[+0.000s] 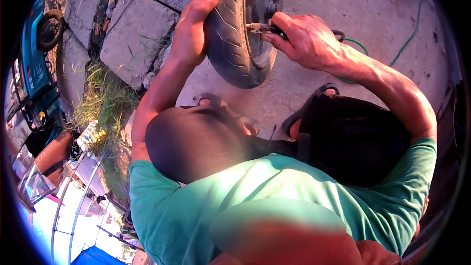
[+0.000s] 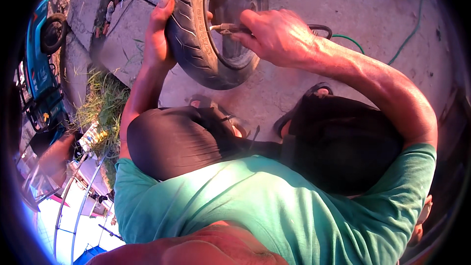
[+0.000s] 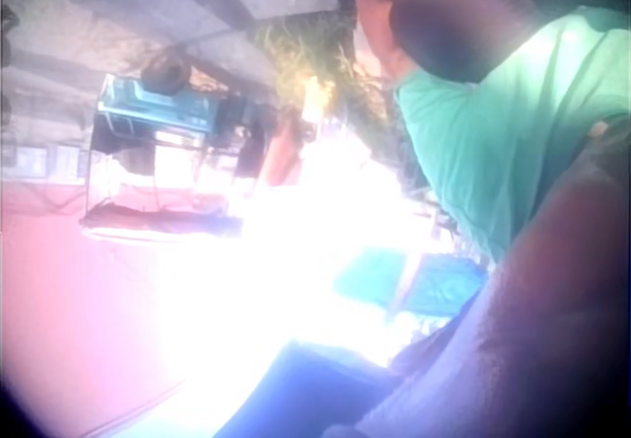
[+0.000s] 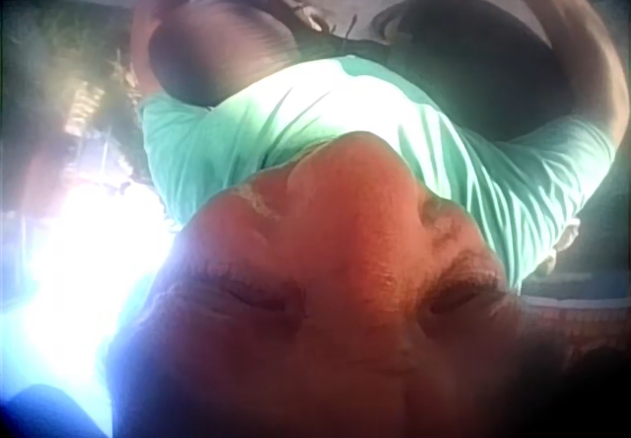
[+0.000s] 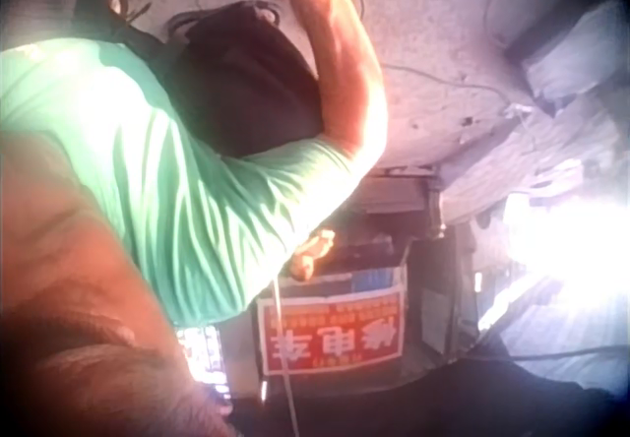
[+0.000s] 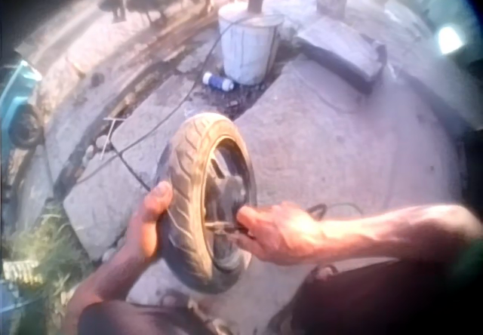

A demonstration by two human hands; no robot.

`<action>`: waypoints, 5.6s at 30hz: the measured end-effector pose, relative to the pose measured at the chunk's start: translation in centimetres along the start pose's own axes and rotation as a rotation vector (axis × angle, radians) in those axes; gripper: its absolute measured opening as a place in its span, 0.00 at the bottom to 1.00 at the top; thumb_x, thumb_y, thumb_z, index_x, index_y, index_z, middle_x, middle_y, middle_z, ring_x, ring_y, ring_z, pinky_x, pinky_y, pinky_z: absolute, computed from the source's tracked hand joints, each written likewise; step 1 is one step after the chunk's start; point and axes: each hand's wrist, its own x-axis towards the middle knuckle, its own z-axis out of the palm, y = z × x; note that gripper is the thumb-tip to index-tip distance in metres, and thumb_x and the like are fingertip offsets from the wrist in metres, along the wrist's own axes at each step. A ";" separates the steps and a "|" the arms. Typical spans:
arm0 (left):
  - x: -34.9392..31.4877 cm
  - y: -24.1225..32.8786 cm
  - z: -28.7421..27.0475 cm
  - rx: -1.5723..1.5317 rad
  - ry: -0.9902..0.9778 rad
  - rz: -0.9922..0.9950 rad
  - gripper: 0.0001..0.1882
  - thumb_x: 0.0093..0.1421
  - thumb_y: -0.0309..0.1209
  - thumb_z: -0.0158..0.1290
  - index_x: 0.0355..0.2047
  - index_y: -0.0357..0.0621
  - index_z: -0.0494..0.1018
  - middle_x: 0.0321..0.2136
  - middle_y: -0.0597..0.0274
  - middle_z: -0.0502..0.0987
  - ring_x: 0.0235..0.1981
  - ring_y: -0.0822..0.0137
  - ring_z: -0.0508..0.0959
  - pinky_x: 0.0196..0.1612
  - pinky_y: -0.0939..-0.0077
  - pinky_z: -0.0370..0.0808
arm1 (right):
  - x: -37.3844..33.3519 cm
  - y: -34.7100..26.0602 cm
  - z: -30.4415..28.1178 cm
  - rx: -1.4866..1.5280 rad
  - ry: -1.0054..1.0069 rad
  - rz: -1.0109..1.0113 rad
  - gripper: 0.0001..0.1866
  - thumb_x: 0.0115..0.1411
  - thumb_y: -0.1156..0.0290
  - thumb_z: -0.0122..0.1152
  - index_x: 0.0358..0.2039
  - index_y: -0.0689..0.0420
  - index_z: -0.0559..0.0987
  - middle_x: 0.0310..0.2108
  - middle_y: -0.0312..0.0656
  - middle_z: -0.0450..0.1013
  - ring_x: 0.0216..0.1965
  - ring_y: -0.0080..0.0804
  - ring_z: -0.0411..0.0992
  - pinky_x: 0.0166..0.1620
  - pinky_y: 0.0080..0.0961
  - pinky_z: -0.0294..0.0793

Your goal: The person picks up a small wheel, inserts an air hose nozzle into the tire valve, and pumps air into the tire while checking the pressure gauge.

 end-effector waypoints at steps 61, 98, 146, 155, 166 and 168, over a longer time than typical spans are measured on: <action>-0.7 0.1 -0.2 -0.281 -0.106 -0.053 0.12 0.78 0.40 0.47 0.44 0.46 0.73 0.39 0.72 0.76 0.40 0.80 0.77 0.48 0.79 0.78 | -17.1 18.8 3.3 -0.114 -0.294 0.794 0.15 0.53 0.61 0.70 0.39 0.54 0.85 0.36 0.51 0.83 0.42 0.51 0.83 0.46 0.46 0.81; -0.6 -0.6 -1.4 -0.282 -0.066 -0.041 0.14 0.77 0.43 0.48 0.38 0.49 0.70 0.34 0.72 0.74 0.35 0.79 0.75 0.43 0.80 0.77 | -17.9 19.7 7.3 0.297 0.094 0.790 0.16 0.64 0.66 0.68 0.48 0.60 0.78 0.36 0.41 0.79 0.40 0.27 0.76 0.47 0.33 0.76; -0.5 -0.6 -1.3 -0.271 -0.042 -0.026 0.15 0.76 0.43 0.50 0.43 0.44 0.74 0.37 0.69 0.78 0.37 0.78 0.78 0.43 0.80 0.78 | -17.7 19.6 7.5 0.313 0.051 0.817 0.15 0.65 0.64 0.67 0.47 0.60 0.79 0.32 0.33 0.76 0.37 0.20 0.72 0.44 0.29 0.75; -0.7 -0.4 -1.3 -0.253 -0.031 -0.037 0.17 0.76 0.44 0.50 0.45 0.43 0.75 0.37 0.68 0.78 0.37 0.77 0.78 0.43 0.79 0.78 | -17.6 19.6 7.1 0.260 -0.012 0.848 0.20 0.63 0.61 0.67 0.52 0.58 0.81 0.38 0.46 0.83 0.41 0.31 0.81 0.48 0.34 0.78; -0.7 -0.1 -0.9 -0.276 -0.026 -0.037 0.18 0.76 0.44 0.51 0.48 0.40 0.75 0.41 0.65 0.80 0.40 0.75 0.80 0.46 0.77 0.80 | -18.3 20.5 7.9 0.298 0.026 0.802 0.18 0.63 0.61 0.66 0.50 0.58 0.81 0.36 0.46 0.82 0.40 0.32 0.81 0.47 0.36 0.78; -0.7 -0.4 -1.2 -0.275 -0.034 -0.029 0.18 0.76 0.44 0.51 0.48 0.40 0.75 0.41 0.65 0.80 0.40 0.75 0.80 0.46 0.77 0.80 | -18.1 20.4 7.8 0.293 0.014 0.803 0.19 0.63 0.61 0.65 0.50 0.58 0.81 0.37 0.47 0.83 0.41 0.34 0.81 0.47 0.36 0.78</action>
